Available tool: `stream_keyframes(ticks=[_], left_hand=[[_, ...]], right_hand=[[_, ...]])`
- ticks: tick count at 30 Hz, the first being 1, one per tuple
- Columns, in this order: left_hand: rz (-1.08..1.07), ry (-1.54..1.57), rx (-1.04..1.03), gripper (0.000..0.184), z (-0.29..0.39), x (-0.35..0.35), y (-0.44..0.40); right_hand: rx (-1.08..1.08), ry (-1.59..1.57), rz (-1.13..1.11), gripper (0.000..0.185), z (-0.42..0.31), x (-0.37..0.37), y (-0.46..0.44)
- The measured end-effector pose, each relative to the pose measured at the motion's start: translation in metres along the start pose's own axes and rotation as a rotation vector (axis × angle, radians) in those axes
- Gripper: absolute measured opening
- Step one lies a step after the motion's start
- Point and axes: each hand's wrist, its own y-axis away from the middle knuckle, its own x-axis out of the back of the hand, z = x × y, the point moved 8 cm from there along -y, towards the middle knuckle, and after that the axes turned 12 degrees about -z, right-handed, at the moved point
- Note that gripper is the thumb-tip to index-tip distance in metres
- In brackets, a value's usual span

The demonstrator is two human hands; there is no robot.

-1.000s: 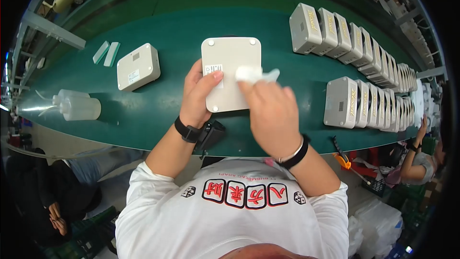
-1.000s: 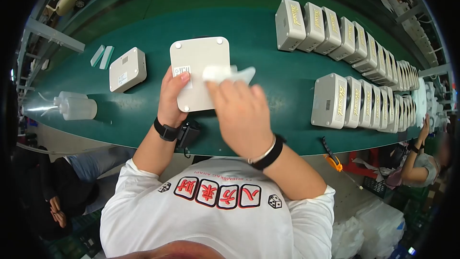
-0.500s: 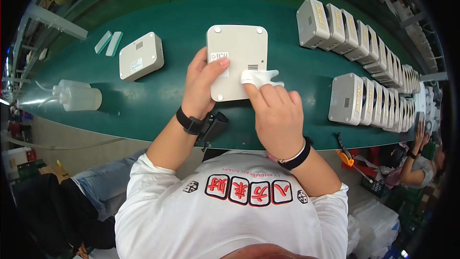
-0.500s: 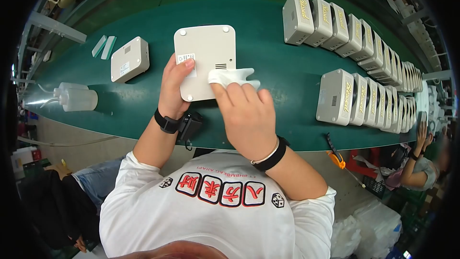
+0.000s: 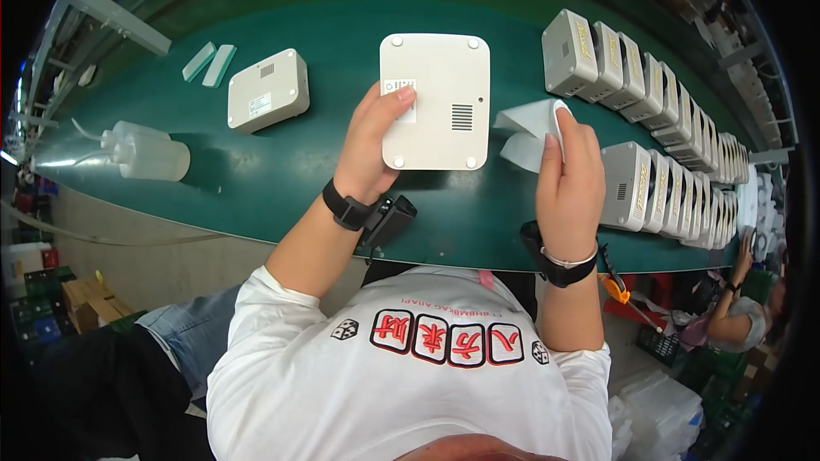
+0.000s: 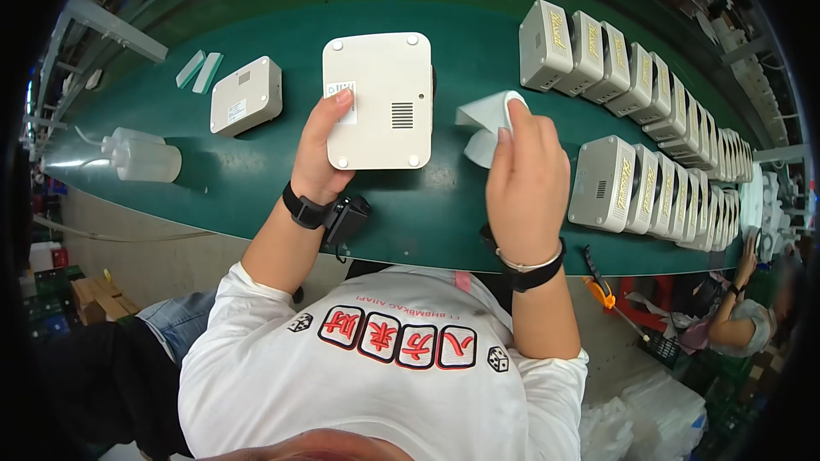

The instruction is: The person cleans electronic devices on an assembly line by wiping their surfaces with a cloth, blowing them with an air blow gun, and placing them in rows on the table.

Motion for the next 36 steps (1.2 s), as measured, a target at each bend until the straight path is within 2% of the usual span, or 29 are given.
stream_keyframes(ticks=[3,6,8,10,11,14,18,20,21,23,26,30,33,36], left_hand=[[-0.035,0.13,0.026,0.054,-0.001,-0.005,0.0],[-0.067,0.321,0.001,0.056,0.002,-0.003,0.001],[-0.115,0.398,-0.068,0.054,0.013,-0.008,0.0],[-0.149,0.331,-0.15,0.055,0.025,-0.004,0.003],[-0.155,0.304,-0.162,0.056,0.033,-0.005,0.008],[-0.176,0.312,-0.252,0.059,0.059,-0.01,0.038],[-0.272,0.476,-0.312,0.071,0.076,-0.009,0.112],[-0.327,0.577,-0.435,0.081,0.079,-0.001,0.156],[-0.186,0.468,-0.504,0.081,0.081,0.008,0.177],[-0.078,0.215,-0.575,0.081,0.087,0.035,0.214],[0.014,0.087,-0.636,0.081,0.087,0.061,0.267],[0.121,0.045,-0.692,0.078,0.085,0.081,0.315],[0.163,0.085,-0.706,0.078,0.079,0.089,0.331],[0.219,0.115,-0.714,0.081,0.066,0.109,0.355]], right_hand=[[-0.094,-0.192,-0.085,0.031,0.011,-0.005,0.0],[0.107,-0.185,0.036,0.033,0.001,-0.007,-0.003],[0.011,-0.308,-0.056,0.041,0.0,-0.018,-0.01],[0.106,-0.094,-0.251,0.043,-0.004,-0.033,-0.013],[-0.026,-0.035,-0.38,0.042,-0.005,-0.037,-0.014],[0.097,-0.01,-0.276,0.041,-0.037,-0.024,-0.015],[0.226,-0.39,-0.456,0.042,-0.103,-0.025,-0.02],[0.315,-0.592,-0.533,0.044,-0.152,-0.032,-0.029],[0.382,-0.648,-0.561,0.048,-0.174,-0.042,-0.035],[0.461,-0.758,-0.695,0.057,-0.219,-0.078,-0.048],[0.455,-0.956,-0.964,0.073,-0.279,-0.176,-0.074],[0.413,-0.972,-0.99,0.099,-0.345,-0.296,-0.105],[0.443,-0.997,-0.844,0.106,-0.382,-0.347,-0.116],[0.458,-1.239,-0.812,0.109,-0.407,-0.385,-0.116]])
